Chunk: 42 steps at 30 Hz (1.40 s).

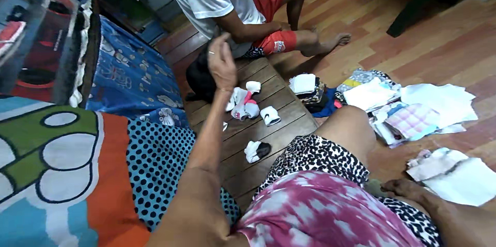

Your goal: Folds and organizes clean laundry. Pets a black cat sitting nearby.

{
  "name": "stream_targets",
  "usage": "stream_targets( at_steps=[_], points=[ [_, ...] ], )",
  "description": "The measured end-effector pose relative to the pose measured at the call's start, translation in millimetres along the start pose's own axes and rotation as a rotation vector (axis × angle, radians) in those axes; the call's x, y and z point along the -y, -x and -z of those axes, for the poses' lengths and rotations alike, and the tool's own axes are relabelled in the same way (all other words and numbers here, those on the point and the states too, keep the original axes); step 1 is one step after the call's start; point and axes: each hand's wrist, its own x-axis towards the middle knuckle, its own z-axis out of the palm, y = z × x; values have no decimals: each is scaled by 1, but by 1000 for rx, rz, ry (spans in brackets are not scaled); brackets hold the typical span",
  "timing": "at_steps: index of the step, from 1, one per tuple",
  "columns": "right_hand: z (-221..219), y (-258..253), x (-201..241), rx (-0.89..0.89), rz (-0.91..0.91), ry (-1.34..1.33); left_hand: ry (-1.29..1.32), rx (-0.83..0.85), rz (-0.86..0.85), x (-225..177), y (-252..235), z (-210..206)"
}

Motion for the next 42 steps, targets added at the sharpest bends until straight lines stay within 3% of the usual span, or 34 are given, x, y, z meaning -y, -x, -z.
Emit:
stream_targets(
  at_steps=[4,8,13,18,20,21,23,25,27,29,31,35,38,42],
  points=[
    [-3,0,0,-26,-29,1,-156,5,143,85,-53,14],
    [-8,-1,-10,-29,-37,-53,-88,236,240,130,-59,-13],
    [-11,4,-10,-23,-71,-56,-458,262,239,147,-44,-29],
    [-10,-5,-11,-12,-90,4,-602,166,548,174,-32,-14],
    [-8,-3,-5,10,-91,23,-510,97,794,169,-42,-5],
    [-7,-4,-5,18,-91,29,-417,55,829,163,-50,0],
    [-10,-14,-17,7,-57,33,-256,38,625,154,-62,10],
    [-12,-19,-23,11,-43,30,-205,133,345,152,-65,11],
    [-11,-22,-26,29,-65,46,-355,273,311,151,-55,5],
    [-8,-21,-25,37,-81,43,-502,303,476,162,-37,1],
    [-9,-21,-27,31,-68,20,-580,142,650,183,-19,-1],
    [-13,-21,-33,11,-68,32,-566,32,766,205,3,7],
    [-11,-17,-27,32,-75,42,-434,-25,946,207,12,10],
    [-5,-10,-11,44,-95,55,8,-224,1348,218,16,15]
  ],
)
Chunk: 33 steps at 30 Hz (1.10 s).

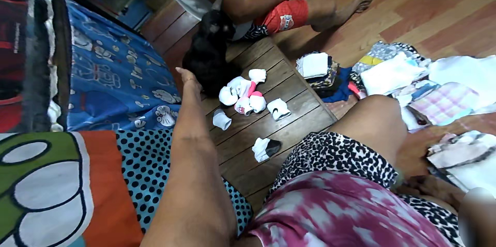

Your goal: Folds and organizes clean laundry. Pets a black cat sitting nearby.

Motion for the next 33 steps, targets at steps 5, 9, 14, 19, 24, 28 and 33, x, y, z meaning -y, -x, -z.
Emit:
stream_targets(
  at_steps=[5,9,14,19,24,28,33],
  points=[
    [6,1,9,25,35,71,-190,-44,-634,-81,42,1],
    [6,1,11,20,7,44,-435,364,-1233,-119,97,-29],
    [1,-4,-2,-5,32,25,-1138,191,-1411,-107,115,-78],
    [0,0,-1,-30,9,-2,-1891,136,-1487,-85,121,-103],
    [2,0,0,-26,12,10,-2317,98,-1541,-90,117,-100],
    [1,-13,-8,-26,24,28,-2399,180,-1467,-103,127,-96],
    [7,-8,5,-11,19,29,-1597,965,-1963,-59,193,-82]
  ],
)
